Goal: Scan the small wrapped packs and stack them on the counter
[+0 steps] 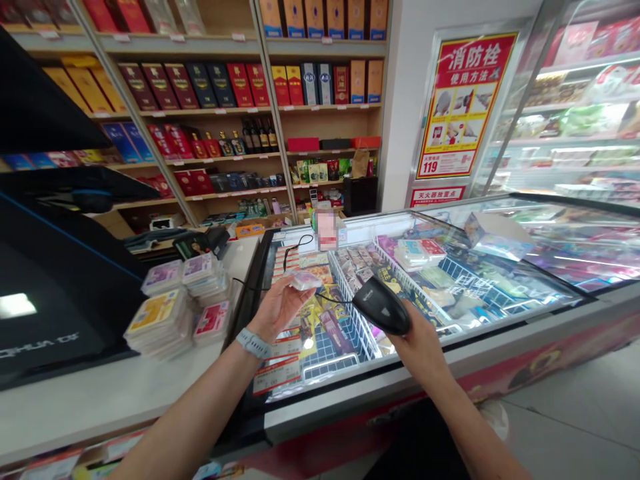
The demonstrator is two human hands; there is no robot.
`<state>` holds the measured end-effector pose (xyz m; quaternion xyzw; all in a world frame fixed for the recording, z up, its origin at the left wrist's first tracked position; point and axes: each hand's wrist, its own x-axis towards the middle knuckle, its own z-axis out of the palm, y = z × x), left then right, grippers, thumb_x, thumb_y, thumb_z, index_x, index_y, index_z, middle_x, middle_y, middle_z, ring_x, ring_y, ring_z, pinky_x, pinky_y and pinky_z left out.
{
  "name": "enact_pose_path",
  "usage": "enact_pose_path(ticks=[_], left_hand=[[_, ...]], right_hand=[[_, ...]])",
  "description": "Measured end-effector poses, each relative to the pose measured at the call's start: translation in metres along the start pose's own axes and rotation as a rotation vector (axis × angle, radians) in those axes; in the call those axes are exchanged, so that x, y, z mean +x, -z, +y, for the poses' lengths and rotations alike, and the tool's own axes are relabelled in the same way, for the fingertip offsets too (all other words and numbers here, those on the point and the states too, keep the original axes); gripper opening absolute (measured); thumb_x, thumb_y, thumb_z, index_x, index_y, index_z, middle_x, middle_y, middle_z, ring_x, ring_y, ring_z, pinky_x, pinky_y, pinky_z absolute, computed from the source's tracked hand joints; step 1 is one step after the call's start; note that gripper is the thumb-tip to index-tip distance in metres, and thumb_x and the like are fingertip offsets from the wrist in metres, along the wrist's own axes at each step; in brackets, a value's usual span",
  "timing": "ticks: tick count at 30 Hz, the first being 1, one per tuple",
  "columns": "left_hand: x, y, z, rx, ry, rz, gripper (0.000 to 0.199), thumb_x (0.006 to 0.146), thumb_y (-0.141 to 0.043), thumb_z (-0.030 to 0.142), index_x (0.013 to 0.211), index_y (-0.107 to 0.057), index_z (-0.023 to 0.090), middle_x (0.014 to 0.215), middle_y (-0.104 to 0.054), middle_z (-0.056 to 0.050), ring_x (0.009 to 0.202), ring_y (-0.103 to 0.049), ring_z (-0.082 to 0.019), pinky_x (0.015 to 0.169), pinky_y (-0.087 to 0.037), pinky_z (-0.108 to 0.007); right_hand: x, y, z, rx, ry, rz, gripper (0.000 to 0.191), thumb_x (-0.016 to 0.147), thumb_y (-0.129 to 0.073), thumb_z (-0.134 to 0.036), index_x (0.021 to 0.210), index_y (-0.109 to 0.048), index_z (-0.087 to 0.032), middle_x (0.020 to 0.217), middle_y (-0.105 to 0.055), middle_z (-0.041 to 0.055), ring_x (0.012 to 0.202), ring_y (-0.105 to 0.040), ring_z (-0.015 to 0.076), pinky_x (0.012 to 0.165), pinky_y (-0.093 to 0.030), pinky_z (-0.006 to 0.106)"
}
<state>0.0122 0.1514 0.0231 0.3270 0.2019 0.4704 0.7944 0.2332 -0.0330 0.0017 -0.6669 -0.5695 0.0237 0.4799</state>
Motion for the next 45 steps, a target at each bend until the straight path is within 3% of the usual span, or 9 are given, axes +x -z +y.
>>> enact_pose_path(ticks=[8, 13, 16, 22, 29, 40, 45], left_hand=[[0.038, -0.008, -0.028, 0.001, -0.041, -0.02, 0.011, 0.082, -0.061, 0.013, 0.093, -0.063, 0.012, 0.115, -0.067, -0.012, 0.116, -0.058, -0.024, 0.1, -0.049, -0.042], [0.042, 0.002, -0.042, 0.028, -0.062, -0.028, 0.027, 0.082, -0.065, 0.016, 0.108, -0.062, 0.015, 0.116, -0.067, -0.01, 0.114, -0.06, -0.021, 0.102, -0.048, -0.039], [0.041, 0.011, -0.042, 0.045, -0.079, -0.042, 0.033, 0.081, -0.067, 0.019, 0.113, -0.061, 0.017, 0.117, -0.067, -0.009, 0.111, -0.062, -0.02, 0.099, -0.05, -0.035], [0.042, 0.024, -0.04, 0.17, -0.114, -0.027, 0.032, 0.081, -0.069, 0.026, 0.112, -0.063, 0.021, 0.11, -0.069, -0.005, 0.081, -0.064, -0.01, 0.072, -0.053, -0.02], [0.038, 0.019, -0.035, 0.181, -0.18, -0.037, 0.027, 0.077, -0.073, 0.026, 0.103, -0.066, 0.018, 0.118, -0.066, -0.006, 0.106, -0.061, -0.016, 0.092, -0.05, -0.028], [0.039, 0.021, -0.034, 0.241, -0.183, -0.002, 0.023, 0.077, -0.072, 0.026, 0.098, -0.065, 0.019, 0.107, -0.067, -0.003, 0.088, -0.062, -0.011, 0.085, -0.05, -0.027], [0.037, 0.017, -0.033, 0.261, -0.201, 0.009, 0.022, 0.077, -0.071, 0.025, 0.098, -0.066, 0.018, 0.111, -0.067, -0.005, 0.095, -0.061, -0.013, 0.087, -0.047, -0.026]], right_hand=[[0.0, 0.0, 0.002, -0.035, -0.017, 0.014, 0.027, 0.078, -0.055, -0.026, 0.105, -0.056, -0.022, 0.092, -0.067, 0.0044, 0.087, -0.064, 0.0232, 0.074, -0.049, 0.033], [0.0, -0.002, 0.001, -0.044, -0.009, 0.011, 0.027, 0.078, -0.054, -0.026, 0.105, -0.056, -0.022, 0.09, -0.067, 0.0046, 0.087, -0.064, 0.0234, 0.074, -0.049, 0.034], [0.0, -0.004, 0.0, -0.053, -0.006, -0.001, 0.025, 0.079, -0.054, -0.027, 0.103, -0.057, -0.022, 0.09, -0.067, 0.0049, 0.087, -0.064, 0.0235, 0.074, -0.049, 0.034], [0.005, -0.01, 0.0, -0.066, -0.011, -0.004, 0.027, 0.079, -0.056, -0.031, 0.104, -0.057, -0.021, 0.093, -0.068, 0.005, 0.088, -0.064, 0.024, 0.075, -0.049, 0.034], [0.011, -0.013, -0.004, -0.071, 0.003, 0.018, 0.023, 0.078, -0.054, -0.026, 0.101, -0.057, -0.022, 0.093, -0.067, 0.0051, 0.088, -0.064, 0.0239, 0.076, -0.049, 0.035], [0.017, -0.016, -0.006, -0.125, -0.002, -0.049, 0.025, 0.078, -0.054, -0.023, 0.103, -0.056, -0.022, 0.098, -0.066, 0.0058, 0.09, -0.063, 0.025, 0.076, -0.047, 0.035], [0.018, -0.017, -0.007, -0.149, -0.002, -0.048, 0.018, 0.079, -0.054, -0.023, 0.097, -0.056, -0.022, 0.09, -0.065, 0.0048, 0.084, -0.062, 0.024, 0.073, -0.046, 0.033]])
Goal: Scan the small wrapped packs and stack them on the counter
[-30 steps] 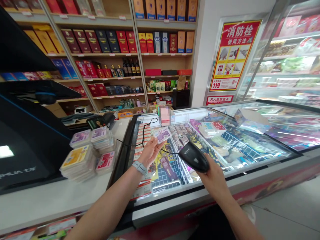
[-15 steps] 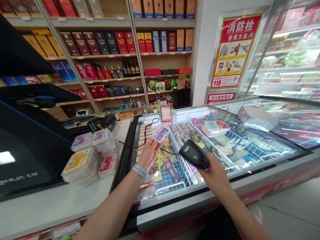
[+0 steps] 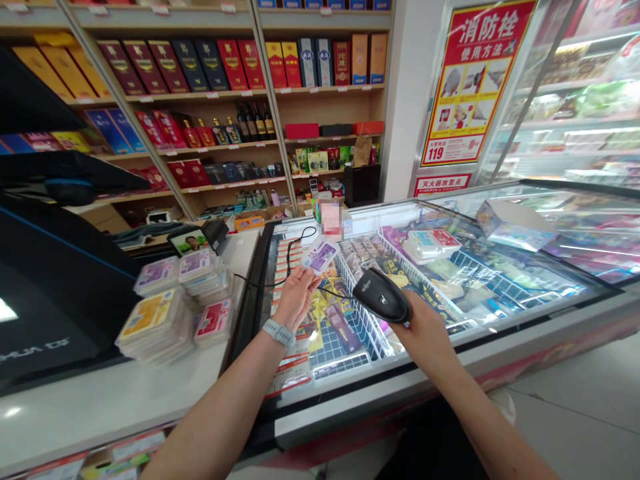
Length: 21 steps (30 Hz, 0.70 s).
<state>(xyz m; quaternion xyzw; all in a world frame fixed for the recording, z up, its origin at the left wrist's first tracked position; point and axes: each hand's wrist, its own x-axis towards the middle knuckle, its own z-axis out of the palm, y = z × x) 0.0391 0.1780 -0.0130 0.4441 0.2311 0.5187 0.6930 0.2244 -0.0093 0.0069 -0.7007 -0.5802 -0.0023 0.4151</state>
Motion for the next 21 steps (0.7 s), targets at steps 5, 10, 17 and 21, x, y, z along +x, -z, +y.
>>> enact_pose_path(ticks=[5, 10, 17, 21], left_hand=[[-0.0002, -0.0001, -0.0023, 0.021, -0.03, -0.012, 0.021, 0.076, -0.072, 0.026, 0.095, -0.066, 0.017, 0.109, -0.067, -0.005, 0.096, -0.061, -0.013, 0.088, -0.047, -0.026], [-0.0001, 0.0004, -0.0047, 0.026, -0.036, -0.007, 0.026, 0.074, -0.074, 0.028, 0.098, -0.067, 0.019, 0.111, -0.067, -0.004, 0.096, -0.06, -0.013, 0.087, -0.047, -0.027], [-0.0035, -0.0025, -0.0021, 0.06, -0.036, -0.029, 0.024, 0.075, -0.073, 0.03, 0.095, -0.067, 0.019, 0.111, -0.066, -0.005, 0.096, -0.059, -0.014, 0.087, -0.046, -0.028], [-0.0035, -0.001, -0.003, 0.064, -0.039, -0.029, 0.023, 0.075, -0.073, 0.03, 0.094, -0.066, 0.019, 0.109, -0.066, -0.004, 0.097, -0.058, -0.013, 0.087, -0.046, -0.029]], right_hand=[[0.0001, -0.0005, 0.0001, 0.001, 0.003, 0.004, 0.021, 0.078, -0.054, -0.022, 0.099, -0.056, -0.021, 0.091, -0.065, 0.0049, 0.085, -0.062, 0.0235, 0.072, -0.045, 0.032], [0.0004, 0.0003, -0.0004, -0.015, -0.013, -0.012, 0.02, 0.077, -0.054, -0.019, 0.097, -0.056, -0.021, 0.092, -0.065, 0.0049, 0.084, -0.062, 0.0231, 0.069, -0.044, 0.03], [-0.0001, 0.0021, -0.0031, -0.015, -0.025, -0.015, 0.016, 0.077, -0.053, -0.019, 0.093, -0.054, -0.021, 0.089, -0.065, 0.005, 0.08, -0.06, 0.0225, 0.067, -0.042, 0.03], [0.0004, 0.0027, -0.0043, -0.024, -0.025, -0.018, 0.013, 0.077, -0.053, -0.021, 0.09, -0.053, -0.022, 0.087, -0.064, 0.0046, 0.078, -0.06, 0.0226, 0.066, -0.041, 0.03]])
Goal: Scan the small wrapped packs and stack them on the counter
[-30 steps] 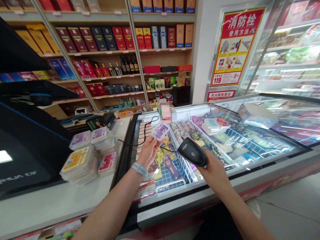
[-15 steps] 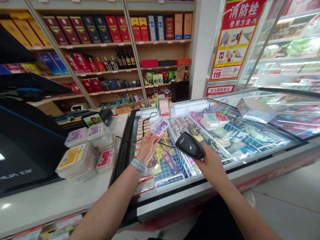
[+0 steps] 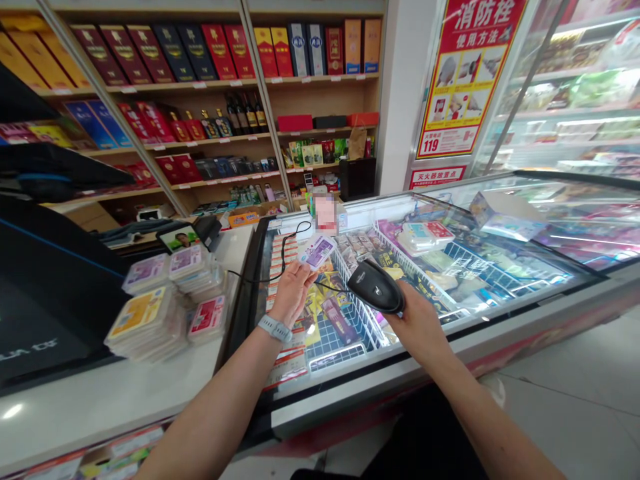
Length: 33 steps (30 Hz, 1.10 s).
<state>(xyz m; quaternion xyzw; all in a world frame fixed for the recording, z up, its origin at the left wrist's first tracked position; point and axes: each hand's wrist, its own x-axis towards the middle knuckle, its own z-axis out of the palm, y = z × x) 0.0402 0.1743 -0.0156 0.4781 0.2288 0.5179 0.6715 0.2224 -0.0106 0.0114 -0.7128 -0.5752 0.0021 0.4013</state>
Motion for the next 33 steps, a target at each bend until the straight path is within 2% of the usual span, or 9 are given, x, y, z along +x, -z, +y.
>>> enact_pose_path(ticks=[7, 20, 33], left_hand=[[-0.0003, -0.0009, 0.0007, -0.002, 0.0, 0.023, 0.02, 0.075, -0.073, 0.03, 0.089, -0.065, 0.018, 0.109, -0.065, -0.005, 0.098, -0.058, -0.014, 0.087, -0.048, -0.028], [0.0018, 0.0017, -0.0016, -0.007, 0.005, 0.017, 0.025, 0.074, -0.074, 0.03, 0.096, -0.067, 0.019, 0.11, -0.065, -0.004, 0.093, -0.058, -0.012, 0.085, -0.049, -0.027], [0.0007, 0.002, -0.0007, 0.006, 0.0, 0.0, 0.023, 0.076, -0.072, 0.03, 0.096, -0.067, 0.02, 0.112, -0.065, -0.004, 0.098, -0.058, -0.013, 0.087, -0.048, -0.027]], right_hand=[[0.0007, -0.0004, -0.0005, -0.023, -0.014, -0.004, 0.012, 0.078, -0.053, -0.021, 0.09, -0.052, -0.022, 0.086, -0.063, 0.004, 0.077, -0.06, 0.0221, 0.066, -0.041, 0.03], [0.0021, -0.0019, 0.0001, -0.035, -0.023, -0.032, 0.016, 0.078, -0.053, -0.021, 0.094, -0.053, -0.021, 0.088, -0.064, 0.0048, 0.083, -0.06, 0.0239, 0.07, -0.042, 0.032], [0.0016, -0.0017, -0.0021, -0.026, -0.019, -0.026, 0.017, 0.078, -0.052, -0.021, 0.095, -0.053, -0.021, 0.09, -0.063, 0.0055, 0.084, -0.06, 0.0238, 0.071, -0.042, 0.032]])
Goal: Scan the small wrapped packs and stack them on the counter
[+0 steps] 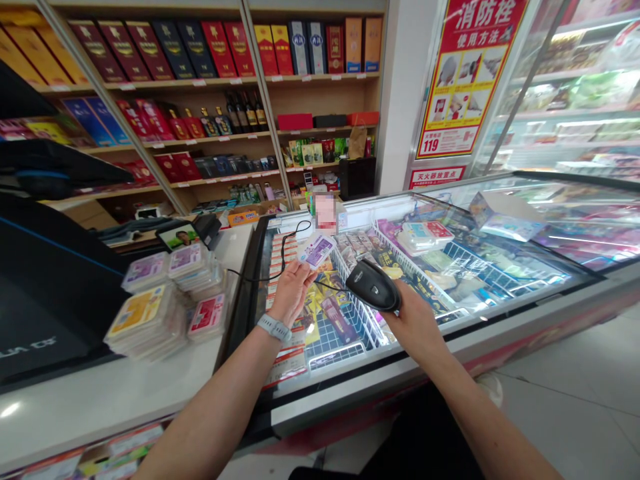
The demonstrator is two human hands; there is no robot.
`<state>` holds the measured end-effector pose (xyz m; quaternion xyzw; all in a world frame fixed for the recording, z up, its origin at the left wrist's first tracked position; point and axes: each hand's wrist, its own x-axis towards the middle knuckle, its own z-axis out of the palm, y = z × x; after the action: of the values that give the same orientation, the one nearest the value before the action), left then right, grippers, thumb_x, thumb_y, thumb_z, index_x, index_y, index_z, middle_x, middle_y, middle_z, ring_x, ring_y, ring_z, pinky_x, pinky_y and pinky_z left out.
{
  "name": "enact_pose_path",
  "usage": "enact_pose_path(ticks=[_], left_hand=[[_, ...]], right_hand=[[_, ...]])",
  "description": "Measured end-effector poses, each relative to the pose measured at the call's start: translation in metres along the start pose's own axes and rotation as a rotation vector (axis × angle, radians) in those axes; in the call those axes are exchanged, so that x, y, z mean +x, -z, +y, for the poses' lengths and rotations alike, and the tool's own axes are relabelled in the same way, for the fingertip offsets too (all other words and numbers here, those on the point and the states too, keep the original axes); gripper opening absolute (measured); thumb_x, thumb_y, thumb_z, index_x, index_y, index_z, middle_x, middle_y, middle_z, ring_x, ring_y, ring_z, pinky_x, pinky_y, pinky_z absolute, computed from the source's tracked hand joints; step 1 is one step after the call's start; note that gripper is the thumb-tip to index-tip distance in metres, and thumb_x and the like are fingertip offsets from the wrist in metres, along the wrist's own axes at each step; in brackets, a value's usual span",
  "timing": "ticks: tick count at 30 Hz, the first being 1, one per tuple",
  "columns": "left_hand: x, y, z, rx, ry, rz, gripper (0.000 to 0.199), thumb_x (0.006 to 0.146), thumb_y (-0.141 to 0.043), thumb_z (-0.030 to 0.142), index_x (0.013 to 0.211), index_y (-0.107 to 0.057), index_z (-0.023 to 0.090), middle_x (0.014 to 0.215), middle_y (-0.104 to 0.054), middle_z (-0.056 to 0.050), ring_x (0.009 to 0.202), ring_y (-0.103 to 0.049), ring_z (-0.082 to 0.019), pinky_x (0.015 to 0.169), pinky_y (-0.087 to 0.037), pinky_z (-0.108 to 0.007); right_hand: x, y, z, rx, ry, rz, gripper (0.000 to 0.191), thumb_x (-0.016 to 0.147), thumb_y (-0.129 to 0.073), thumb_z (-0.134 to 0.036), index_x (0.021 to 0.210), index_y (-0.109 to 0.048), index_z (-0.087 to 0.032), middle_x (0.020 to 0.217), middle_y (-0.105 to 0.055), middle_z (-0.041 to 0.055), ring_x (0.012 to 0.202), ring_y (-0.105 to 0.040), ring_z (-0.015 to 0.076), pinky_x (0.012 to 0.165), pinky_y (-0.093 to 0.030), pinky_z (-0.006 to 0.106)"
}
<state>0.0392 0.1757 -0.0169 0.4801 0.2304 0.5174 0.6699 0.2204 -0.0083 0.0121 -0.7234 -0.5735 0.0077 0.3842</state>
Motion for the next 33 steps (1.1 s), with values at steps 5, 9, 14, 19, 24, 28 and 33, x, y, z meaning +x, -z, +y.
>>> enact_pose_path(ticks=[5, 9, 14, 19, 24, 28, 33], left_hand=[[-0.0016, -0.002, 0.0012, 0.008, 0.002, -0.011, 0.023, 0.077, -0.071, 0.03, 0.097, -0.066, 0.02, 0.114, -0.065, -0.004, 0.101, -0.058, -0.014, 0.088, -0.047, -0.027], [-0.0031, -0.0034, 0.0027, 0.002, 0.005, -0.007, 0.025, 0.076, -0.072, 0.031, 0.097, -0.066, 0.02, 0.113, -0.066, -0.004, 0.101, -0.059, -0.014, 0.088, -0.047, -0.028], [-0.0033, -0.0032, 0.0025, -0.005, 0.005, -0.003, 0.023, 0.077, -0.071, 0.029, 0.097, -0.067, 0.02, 0.113, -0.065, -0.005, 0.099, -0.058, -0.014, 0.087, -0.047, -0.028], [-0.0022, -0.0033, 0.0026, -0.008, 0.014, 0.006, 0.027, 0.075, -0.072, 0.03, 0.1, -0.066, 0.02, 0.114, -0.065, -0.005, 0.101, -0.058, -0.014, 0.087, -0.047, -0.028], [-0.0022, -0.0038, 0.0036, -0.013, 0.018, 0.014, 0.028, 0.074, -0.073, 0.03, 0.099, -0.066, 0.021, 0.114, -0.065, -0.005, 0.102, -0.058, -0.015, 0.088, -0.047, -0.029], [-0.0022, -0.0032, 0.0035, -0.014, 0.017, 0.015, 0.028, 0.075, -0.073, 0.03, 0.099, -0.066, 0.021, 0.113, -0.066, -0.004, 0.101, -0.059, -0.015, 0.089, -0.047, -0.03], [-0.0029, -0.0032, 0.0024, -0.008, 0.017, 0.007, 0.028, 0.075, -0.073, 0.031, 0.1, -0.067, 0.021, 0.113, -0.066, -0.005, 0.101, -0.06, -0.015, 0.091, -0.047, -0.03]], right_hand=[[-0.0009, 0.001, -0.0005, 0.002, 0.003, -0.005, 0.017, 0.079, -0.052, -0.021, 0.096, -0.053, -0.021, 0.09, -0.063, 0.0054, 0.083, -0.06, 0.0235, 0.07, -0.042, 0.032], [-0.0012, -0.0002, 0.0001, -0.002, 0.005, -0.001, 0.017, 0.079, -0.052, -0.021, 0.096, -0.053, -0.021, 0.09, -0.063, 0.0053, 0.083, -0.06, 0.0235, 0.07, -0.043, 0.032], [-0.0005, -0.0013, 0.0008, -0.025, 0.005, -0.005, 0.018, 0.078, -0.051, -0.02, 0.096, -0.053, -0.02, 0.09, -0.064, 0.0058, 0.084, -0.06, 0.0239, 0.07, -0.043, 0.032], [0.0008, -0.0025, 0.0012, -0.042, 0.006, 0.003, 0.017, 0.078, -0.052, -0.02, 0.095, -0.052, -0.02, 0.088, -0.064, 0.0056, 0.082, -0.06, 0.0238, 0.069, -0.042, 0.031], [0.0011, -0.0034, 0.0014, -0.039, 0.016, 0.01, 0.017, 0.077, -0.052, -0.019, 0.094, -0.052, -0.021, 0.088, -0.063, 0.0053, 0.081, -0.06, 0.0235, 0.068, -0.042, 0.031], [0.001, -0.0037, 0.001, -0.037, 0.008, 0.01, 0.02, 0.077, -0.052, -0.019, 0.096, -0.053, -0.021, 0.089, -0.064, 0.0057, 0.083, -0.06, 0.0245, 0.069, -0.043, 0.032], [0.0004, -0.0013, -0.001, 0.032, 0.003, 0.028, 0.026, 0.076, -0.052, -0.019, 0.102, -0.054, -0.021, 0.094, -0.064, 0.0063, 0.088, -0.061, 0.0252, 0.074, -0.045, 0.034]])
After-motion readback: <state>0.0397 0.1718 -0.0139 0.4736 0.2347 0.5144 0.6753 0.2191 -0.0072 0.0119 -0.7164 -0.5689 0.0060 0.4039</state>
